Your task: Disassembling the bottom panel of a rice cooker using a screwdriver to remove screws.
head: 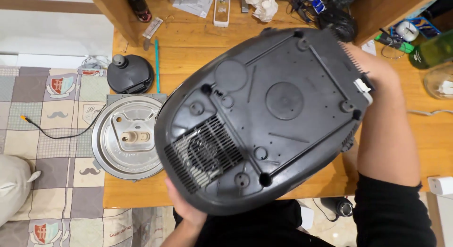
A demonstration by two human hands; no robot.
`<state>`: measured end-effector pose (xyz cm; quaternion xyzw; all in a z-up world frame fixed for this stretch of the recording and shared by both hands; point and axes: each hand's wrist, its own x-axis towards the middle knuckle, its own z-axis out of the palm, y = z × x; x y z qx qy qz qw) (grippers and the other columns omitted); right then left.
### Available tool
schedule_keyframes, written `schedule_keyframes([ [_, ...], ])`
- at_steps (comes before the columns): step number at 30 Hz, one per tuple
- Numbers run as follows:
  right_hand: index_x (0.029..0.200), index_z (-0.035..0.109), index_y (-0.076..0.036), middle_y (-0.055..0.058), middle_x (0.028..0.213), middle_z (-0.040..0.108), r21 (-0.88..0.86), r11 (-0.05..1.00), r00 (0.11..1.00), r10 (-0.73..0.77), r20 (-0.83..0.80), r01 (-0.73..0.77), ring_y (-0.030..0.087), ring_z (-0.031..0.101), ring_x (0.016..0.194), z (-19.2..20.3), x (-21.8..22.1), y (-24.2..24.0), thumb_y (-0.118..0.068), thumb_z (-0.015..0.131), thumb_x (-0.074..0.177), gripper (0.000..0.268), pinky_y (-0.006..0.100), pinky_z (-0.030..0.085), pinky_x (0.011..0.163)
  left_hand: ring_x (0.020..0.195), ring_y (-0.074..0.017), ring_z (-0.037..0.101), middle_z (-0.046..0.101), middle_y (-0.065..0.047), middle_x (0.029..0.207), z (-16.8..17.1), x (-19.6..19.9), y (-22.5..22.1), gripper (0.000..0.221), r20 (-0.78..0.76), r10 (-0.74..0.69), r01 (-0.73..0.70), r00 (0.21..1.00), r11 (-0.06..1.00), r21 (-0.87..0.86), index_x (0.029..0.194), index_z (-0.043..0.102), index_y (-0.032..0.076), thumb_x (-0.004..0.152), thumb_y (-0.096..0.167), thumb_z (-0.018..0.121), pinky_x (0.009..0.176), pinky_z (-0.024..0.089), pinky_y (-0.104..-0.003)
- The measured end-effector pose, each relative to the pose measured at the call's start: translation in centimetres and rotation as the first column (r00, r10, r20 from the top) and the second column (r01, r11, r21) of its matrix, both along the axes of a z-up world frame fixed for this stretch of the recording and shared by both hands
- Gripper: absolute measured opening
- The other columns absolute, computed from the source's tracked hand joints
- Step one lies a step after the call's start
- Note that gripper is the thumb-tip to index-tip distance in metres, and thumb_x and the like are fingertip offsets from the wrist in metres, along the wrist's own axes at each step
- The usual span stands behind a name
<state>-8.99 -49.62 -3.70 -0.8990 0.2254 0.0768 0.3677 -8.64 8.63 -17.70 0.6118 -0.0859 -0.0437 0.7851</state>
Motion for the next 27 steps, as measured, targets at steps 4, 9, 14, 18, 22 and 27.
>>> schedule_keyframes([
  [4,0.155,0.057,0.007,0.017,0.154,0.070,-0.087,0.961,0.953,0.273,0.132,-0.263,0.027,0.062,0.125,4.3,2.1,5.4,-0.028,0.053,0.111,0.057,0.045,0.049,0.109,0.103,-0.0174,0.059,0.067,-0.006,0.120,1.1,-0.5,-0.2,0.050,0.054,-0.025,0.024,0.998,0.999,0.022,0.135,0.061,0.006,0.127,0.037,0.022,0.101,0.051,-0.037],
  [9,0.132,0.061,0.005,0.013,0.085,0.070,-0.297,0.932,0.963,-0.141,0.228,0.206,0.025,0.068,0.070,8.5,1.9,8.6,-0.047,0.060,0.138,0.053,0.042,0.054,0.059,0.105,-0.0188,0.058,0.065,-0.006,0.119,2.7,3.3,-0.3,0.055,0.154,-0.071,0.065,0.985,0.997,0.043,0.129,0.059,0.007,0.125,0.047,0.021,0.102,0.050,-0.039],
  [14,0.105,0.065,0.000,0.009,0.082,0.063,-0.244,0.934,0.938,-0.183,0.294,0.259,0.020,0.058,0.063,12.7,-1.0,9.1,-0.023,0.053,0.143,0.046,0.035,0.045,0.055,0.107,-0.0199,0.057,0.063,-0.006,0.119,3.9,6.2,-1.4,0.060,0.200,-0.075,0.066,0.977,0.996,0.052,0.125,0.058,0.008,0.124,0.056,0.020,0.102,0.049,-0.040],
  [18,0.125,0.062,-0.013,0.002,0.094,0.059,0.049,0.928,0.846,-0.357,0.397,0.368,0.011,0.056,0.078,13.1,-3.6,7.6,-0.030,0.053,0.145,0.028,0.024,0.043,0.065,0.109,-0.0210,0.056,0.061,-0.007,0.118,4.3,4.3,-1.7,0.066,0.257,-0.088,0.074,0.962,0.995,0.065,0.121,0.057,0.009,0.122,0.064,0.019,0.103,0.049,-0.042],
  [22,0.131,0.067,-0.007,0.002,0.111,0.063,0.040,0.966,0.821,-0.238,0.519,0.254,0.012,0.061,0.094,13.0,-5.0,9.2,-0.011,0.063,0.149,0.019,0.025,0.055,0.088,0.110,-0.0217,0.056,0.060,-0.007,0.117,4.9,3.1,-1.5,0.070,0.292,-0.083,0.063,0.953,0.995,0.079,0.118,0.056,0.010,0.122,0.069,0.019,0.103,0.049,-0.042],
  [27,0.162,0.049,0.006,0.022,0.158,0.055,0.002,0.990,0.809,0.116,0.576,-0.143,0.028,0.058,0.136,16.3,-2.6,16.6,0.034,0.061,0.110,0.061,0.036,0.055,0.119,0.112,-0.0232,0.054,0.058,-0.007,0.116,5.5,5.4,-1.1,0.079,0.373,-0.065,0.035,0.925,0.996,0.086,0.112,0.054,0.011,0.120,0.080,0.018,0.104,0.048,-0.044],
])
